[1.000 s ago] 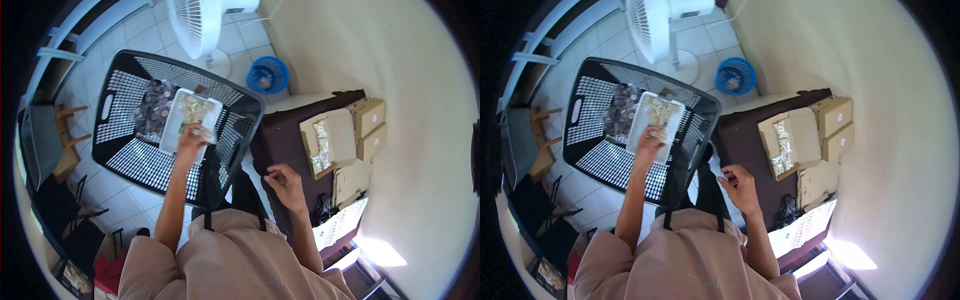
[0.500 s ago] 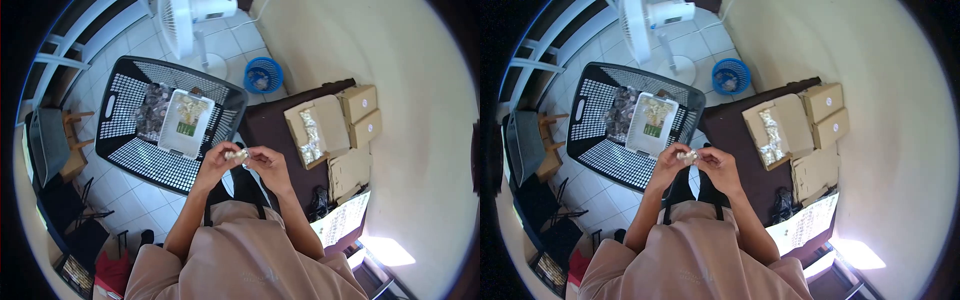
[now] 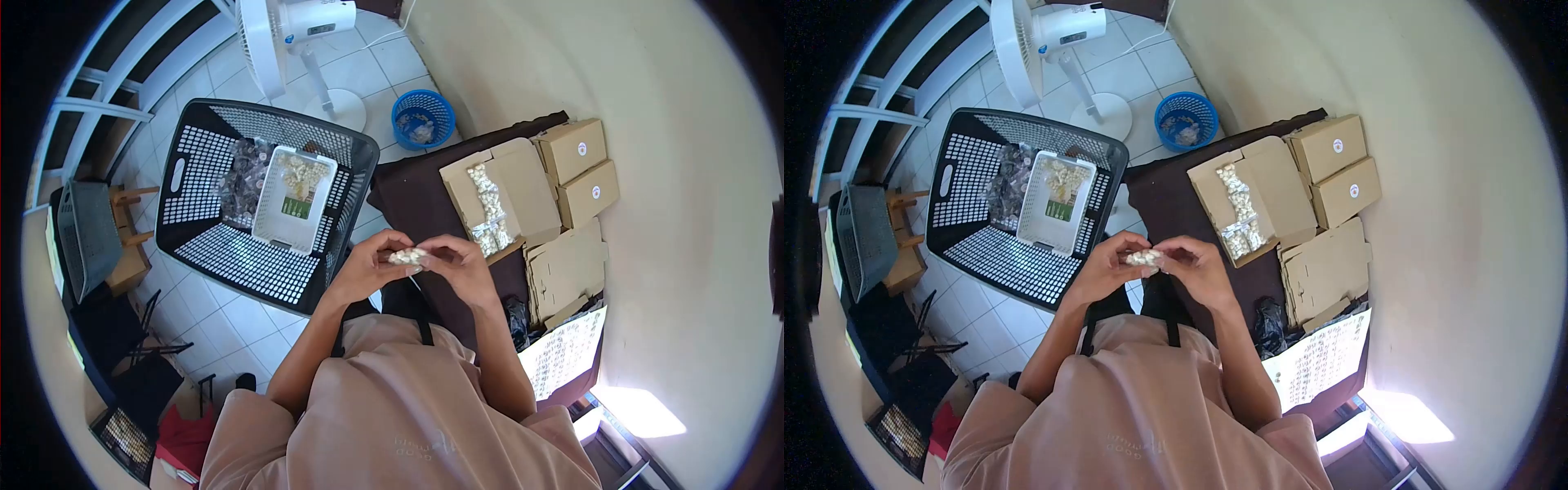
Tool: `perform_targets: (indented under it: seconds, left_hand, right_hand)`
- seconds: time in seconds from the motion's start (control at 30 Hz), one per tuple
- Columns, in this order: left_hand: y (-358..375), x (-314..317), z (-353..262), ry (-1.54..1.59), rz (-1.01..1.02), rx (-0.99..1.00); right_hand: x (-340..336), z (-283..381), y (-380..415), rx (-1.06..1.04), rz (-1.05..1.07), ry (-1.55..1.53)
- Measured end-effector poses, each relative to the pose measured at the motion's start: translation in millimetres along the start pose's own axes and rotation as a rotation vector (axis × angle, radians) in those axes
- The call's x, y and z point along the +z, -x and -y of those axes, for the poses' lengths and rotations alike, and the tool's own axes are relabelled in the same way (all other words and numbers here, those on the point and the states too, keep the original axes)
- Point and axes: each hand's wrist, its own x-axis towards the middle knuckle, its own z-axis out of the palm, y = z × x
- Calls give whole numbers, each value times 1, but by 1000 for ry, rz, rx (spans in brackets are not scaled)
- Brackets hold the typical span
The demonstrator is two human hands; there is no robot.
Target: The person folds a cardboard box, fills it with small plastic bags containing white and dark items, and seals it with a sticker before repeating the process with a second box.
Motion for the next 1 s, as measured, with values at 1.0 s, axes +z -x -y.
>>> perform_targets:
  seconds: [1.0]
  left_hand:
    - [-8,-15,-13,-199,-23,114]
  right_hand:
    - [-65,-3,-6,91,-219,221]
